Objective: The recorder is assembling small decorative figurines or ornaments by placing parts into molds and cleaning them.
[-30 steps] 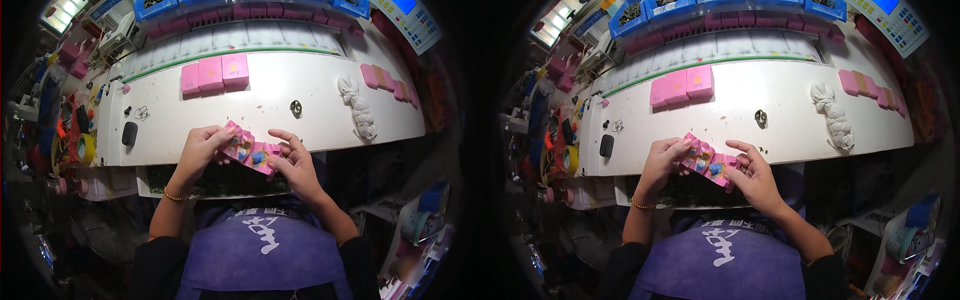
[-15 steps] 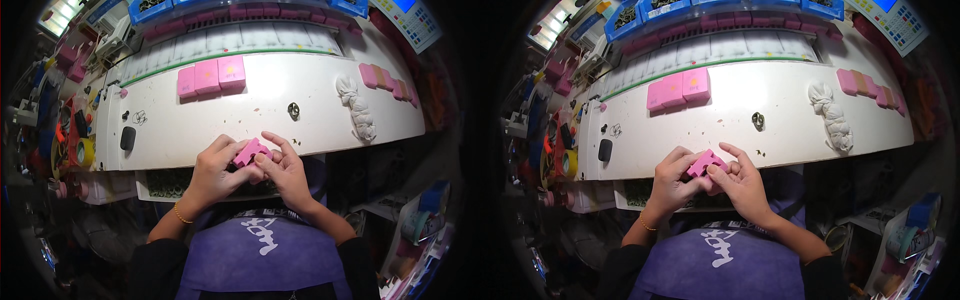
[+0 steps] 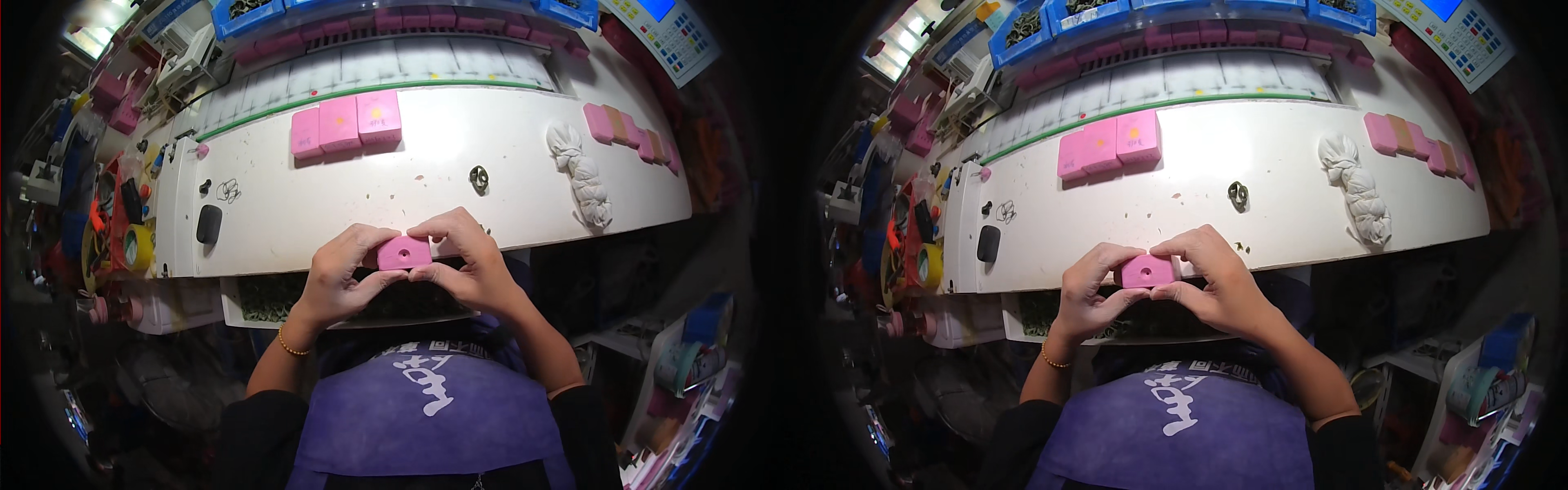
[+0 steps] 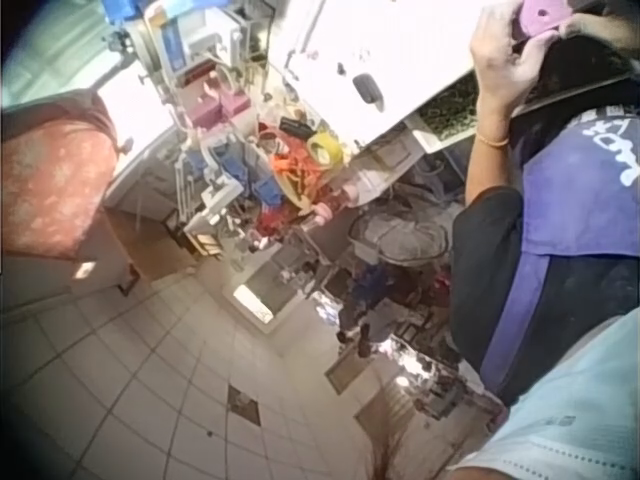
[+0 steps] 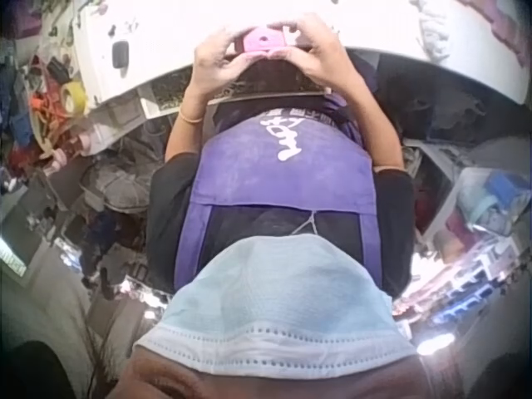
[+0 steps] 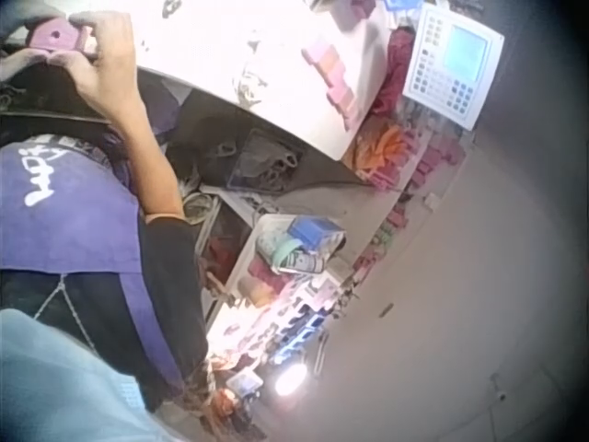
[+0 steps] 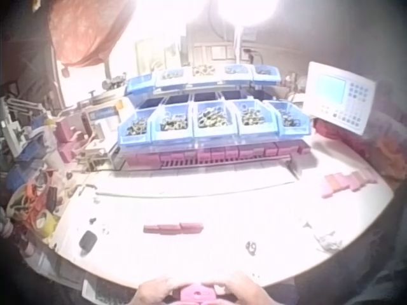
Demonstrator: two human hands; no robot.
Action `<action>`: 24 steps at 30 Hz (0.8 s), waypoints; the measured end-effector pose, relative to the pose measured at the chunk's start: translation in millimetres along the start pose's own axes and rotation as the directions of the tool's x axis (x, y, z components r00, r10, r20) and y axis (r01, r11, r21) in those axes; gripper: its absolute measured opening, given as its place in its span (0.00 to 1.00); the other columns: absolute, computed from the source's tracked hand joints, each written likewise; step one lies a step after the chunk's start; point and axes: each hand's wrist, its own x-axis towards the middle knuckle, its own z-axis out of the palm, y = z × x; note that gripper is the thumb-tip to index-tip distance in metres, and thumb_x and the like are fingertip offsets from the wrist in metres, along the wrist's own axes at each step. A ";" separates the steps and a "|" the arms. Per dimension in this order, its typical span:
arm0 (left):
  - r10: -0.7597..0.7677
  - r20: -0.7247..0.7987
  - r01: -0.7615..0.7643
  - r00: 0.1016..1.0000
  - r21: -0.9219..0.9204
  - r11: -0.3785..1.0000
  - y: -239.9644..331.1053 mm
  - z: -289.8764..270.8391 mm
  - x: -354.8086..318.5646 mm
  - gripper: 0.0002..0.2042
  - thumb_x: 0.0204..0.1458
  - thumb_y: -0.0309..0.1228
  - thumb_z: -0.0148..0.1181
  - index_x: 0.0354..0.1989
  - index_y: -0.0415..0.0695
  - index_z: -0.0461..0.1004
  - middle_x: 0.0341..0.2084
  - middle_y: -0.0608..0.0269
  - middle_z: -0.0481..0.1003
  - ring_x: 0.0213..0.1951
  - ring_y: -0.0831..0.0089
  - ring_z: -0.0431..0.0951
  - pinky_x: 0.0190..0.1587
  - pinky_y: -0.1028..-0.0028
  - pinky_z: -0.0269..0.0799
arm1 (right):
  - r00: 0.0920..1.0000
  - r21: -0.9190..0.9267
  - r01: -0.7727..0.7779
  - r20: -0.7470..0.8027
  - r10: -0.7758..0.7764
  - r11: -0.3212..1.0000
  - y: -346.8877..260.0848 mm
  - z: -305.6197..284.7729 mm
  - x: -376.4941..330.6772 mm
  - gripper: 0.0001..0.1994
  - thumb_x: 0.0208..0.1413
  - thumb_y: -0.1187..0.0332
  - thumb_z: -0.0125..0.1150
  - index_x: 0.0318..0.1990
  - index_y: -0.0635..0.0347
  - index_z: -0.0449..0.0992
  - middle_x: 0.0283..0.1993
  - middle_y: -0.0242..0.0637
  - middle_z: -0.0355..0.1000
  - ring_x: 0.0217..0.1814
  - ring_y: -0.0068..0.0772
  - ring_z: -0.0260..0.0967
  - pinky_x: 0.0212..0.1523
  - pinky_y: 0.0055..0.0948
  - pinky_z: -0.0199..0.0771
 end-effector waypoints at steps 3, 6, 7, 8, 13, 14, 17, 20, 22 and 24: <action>-0.022 -0.015 0.022 1.000 -0.007 1.000 -2.2 3.4 0.6 0.21 0.45 0.26 0.74 0.48 0.38 0.76 0.41 0.56 0.78 0.43 0.65 0.79 0.45 0.71 0.76 | 1.000 -0.011 -0.017 0.010 0.017 1.000 -1.8 -2.5 -0.6 0.25 0.48 0.67 0.75 0.54 0.61 0.74 0.49 0.39 0.72 0.50 0.41 0.68 0.49 0.35 0.72; 0.012 -0.021 -0.011 1.000 0.023 1.000 -9.7 10.4 2.2 0.19 0.44 0.28 0.74 0.45 0.39 0.77 0.40 0.57 0.78 0.45 0.61 0.77 0.47 0.68 0.74 | 1.000 -0.052 -0.010 -0.014 0.009 0.999 -5.5 -3.1 -5.1 0.23 0.49 0.66 0.74 0.53 0.61 0.75 0.49 0.40 0.73 0.53 0.41 0.68 0.51 0.37 0.72; 0.063 -0.010 -0.062 0.998 0.059 0.996 -15.2 14.1 2.7 0.19 0.43 0.29 0.75 0.44 0.39 0.77 0.40 0.58 0.78 0.45 0.59 0.76 0.49 0.67 0.72 | 0.992 -0.214 0.052 -0.102 -0.075 0.975 -8.1 -3.2 -8.4 0.22 0.51 0.65 0.72 0.52 0.62 0.75 0.50 0.42 0.73 0.55 0.44 0.68 0.53 0.40 0.71; -0.001 -0.066 0.002 0.998 0.018 1.000 -19.0 19.7 -6.9 0.20 0.41 0.28 0.75 0.44 0.40 0.77 0.40 0.57 0.78 0.45 0.59 0.77 0.48 0.66 0.74 | 0.970 -0.360 0.107 -0.167 -0.177 0.927 -7.8 -0.5 -12.5 0.21 0.53 0.64 0.71 0.52 0.64 0.75 0.52 0.44 0.73 0.56 0.46 0.68 0.55 0.43 0.70; -0.049 -0.360 0.047 0.932 -0.016 0.999 -16.0 20.1 -13.1 0.22 0.37 0.23 0.76 0.45 0.42 0.79 0.43 0.57 0.79 0.42 0.56 0.78 0.46 0.62 0.75 | 0.932 -0.587 -0.177 -0.358 -0.057 0.790 31.6 -2.7 -60.6 0.25 0.58 0.61 0.65 0.58 0.69 0.70 0.62 0.52 0.68 0.67 0.54 0.63 0.66 0.48 0.61; 0.049 -0.451 0.080 0.891 0.262 0.962 -16.8 9.8 -10.7 0.23 0.38 0.24 0.75 0.48 0.44 0.80 0.45 0.57 0.79 0.44 0.56 0.77 0.47 0.62 0.75 | 0.953 -0.678 -0.152 -0.293 -0.075 0.719 31.2 1.0 -59.2 0.28 0.60 0.59 0.63 0.61 0.70 0.68 0.65 0.55 0.66 0.70 0.56 0.60 0.69 0.48 0.58; 0.104 -0.440 0.236 0.892 0.649 0.723 -15.2 -9.7 -10.4 0.25 0.42 0.28 0.74 0.53 0.49 0.79 0.50 0.56 0.78 0.48 0.56 0.74 0.50 0.63 0.72 | 0.988 -0.720 -0.105 -0.156 -0.013 0.686 21.8 28.3 -30.9 0.34 0.62 0.55 0.59 0.66 0.74 0.62 0.70 0.57 0.60 0.74 0.56 0.55 0.74 0.47 0.52; 0.014 -0.328 0.262 0.945 0.780 0.569 -10.2 -11.5 -10.2 0.27 0.44 0.33 0.73 0.58 0.52 0.78 0.54 0.55 0.76 0.54 0.54 0.70 0.55 0.63 0.69 | 0.996 -0.732 -0.037 -0.082 -0.034 0.680 23.8 42.6 8.6 0.35 0.64 0.51 0.53 0.68 0.74 0.59 0.71 0.59 0.57 0.75 0.55 0.52 0.74 0.47 0.50; 0.043 -0.230 0.178 0.972 0.845 0.505 -3.5 -9.5 -7.5 0.30 0.45 0.36 0.73 0.61 0.53 0.75 0.54 0.53 0.75 0.55 0.52 0.70 0.57 0.63 0.68 | 0.995 -0.728 0.016 -0.054 -0.081 0.685 31.6 46.5 35.1 0.36 0.65 0.50 0.52 0.68 0.74 0.58 0.72 0.60 0.56 0.76 0.55 0.51 0.75 0.47 0.49; -0.024 -0.264 0.224 0.964 0.764 0.605 -8.2 -11.3 -9.9 0.31 0.46 0.35 0.73 0.62 0.51 0.74 0.53 0.51 0.75 0.54 0.52 0.71 0.57 0.62 0.68 | 0.987 -0.724 0.101 -0.012 -0.158 0.682 42.3 51.1 57.4 0.34 0.66 0.49 0.49 0.66 0.74 0.61 0.71 0.58 0.58 0.76 0.54 0.52 0.75 0.46 0.50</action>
